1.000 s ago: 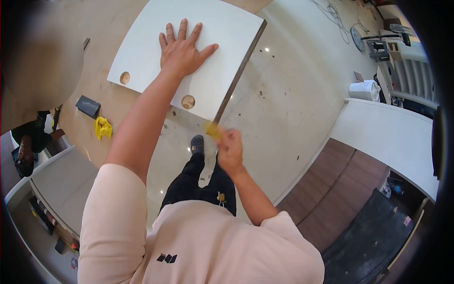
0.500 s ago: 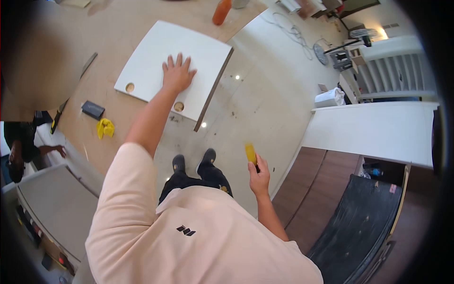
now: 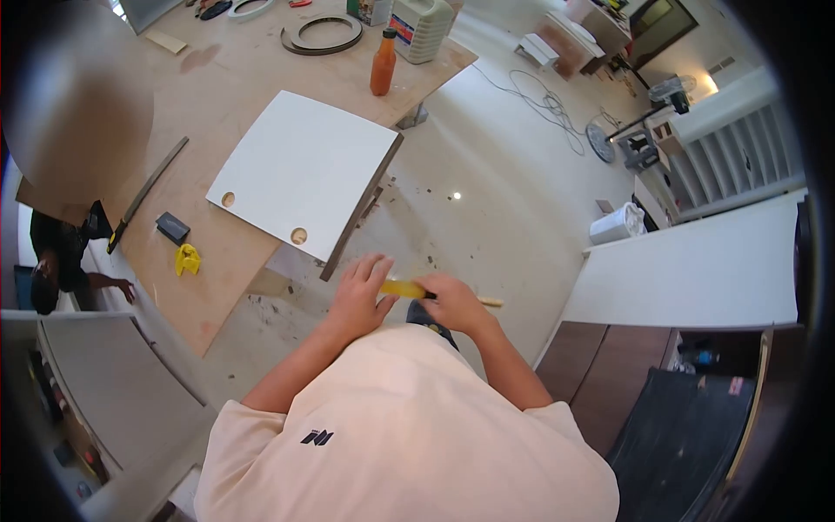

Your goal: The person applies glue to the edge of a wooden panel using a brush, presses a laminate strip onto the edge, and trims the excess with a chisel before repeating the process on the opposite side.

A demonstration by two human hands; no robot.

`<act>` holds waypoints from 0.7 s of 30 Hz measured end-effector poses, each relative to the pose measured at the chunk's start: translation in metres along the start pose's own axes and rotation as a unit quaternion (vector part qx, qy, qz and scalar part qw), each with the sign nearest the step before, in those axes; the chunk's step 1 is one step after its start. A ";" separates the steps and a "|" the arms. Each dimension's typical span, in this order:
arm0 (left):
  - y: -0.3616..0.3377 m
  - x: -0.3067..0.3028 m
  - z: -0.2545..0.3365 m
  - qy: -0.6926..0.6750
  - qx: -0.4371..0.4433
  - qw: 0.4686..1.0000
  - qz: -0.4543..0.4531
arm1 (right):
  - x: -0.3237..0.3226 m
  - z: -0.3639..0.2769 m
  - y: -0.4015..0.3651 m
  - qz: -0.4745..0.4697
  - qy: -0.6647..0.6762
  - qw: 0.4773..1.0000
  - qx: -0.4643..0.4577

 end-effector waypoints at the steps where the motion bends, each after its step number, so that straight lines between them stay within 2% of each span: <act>1: 0.013 0.008 0.005 0.037 0.007 0.998 -0.044 | -0.002 0.002 0.010 -0.048 -0.020 0.998 -0.029; 2: 0.020 0.024 0.002 -0.012 -0.081 0.988 -0.132 | -0.004 0.004 0.017 -0.097 -0.041 0.993 -0.060; 4: 0.028 0.052 0.001 -0.117 -0.259 0.917 -0.281 | -0.010 0.005 0.031 -0.165 -0.077 0.978 -0.098; 5: 0.031 0.054 0.002 -0.117 -0.294 0.912 -0.263 | -0.011 0.005 0.037 -0.203 -0.097 0.967 -0.122; 7: 0.023 0.055 0.006 -0.124 -0.370 0.893 -0.225 | -0.024 0.005 0.048 -0.191 -0.049 0.963 -0.185; 8: 0.011 0.055 0.005 -0.130 -0.385 0.898 -0.166 | -0.030 0.004 0.053 -0.187 -0.021 0.959 -0.211; 11: -0.044 0.049 0.000 -0.126 -0.424 0.897 -0.008 | -0.071 -0.012 0.092 -0.087 0.013 0.957 -0.276; 14: -0.104 0.036 0.005 -0.145 -0.501 0.846 0.109 | -0.054 0.006 0.160 0.011 -0.130 0.957 -0.257; 17: -0.146 0.025 0.003 -0.267 -0.509 0.754 0.318 | -0.008 0.020 0.209 0.071 -0.322 0.866 -0.376; 20: -0.152 0.003 -0.008 -0.259 -0.467 0.729 0.428 | 0.037 0.045 0.252 0.076 -0.396 0.814 -0.418; 21: -0.152 -0.002 -0.014 -0.280 -0.455 0.709 0.461 | 0.040 0.039 0.257 0.134 -0.398 0.792 -0.443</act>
Point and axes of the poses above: each hand's wrist, its own y-axis towards the middle knuckle, its own x-axis out of the palm, z = x × y, the point moved 4 cm from there along y, towards the middle knuckle, and after that the axes turned 12 degrees about -y, right-handed, at the moved point
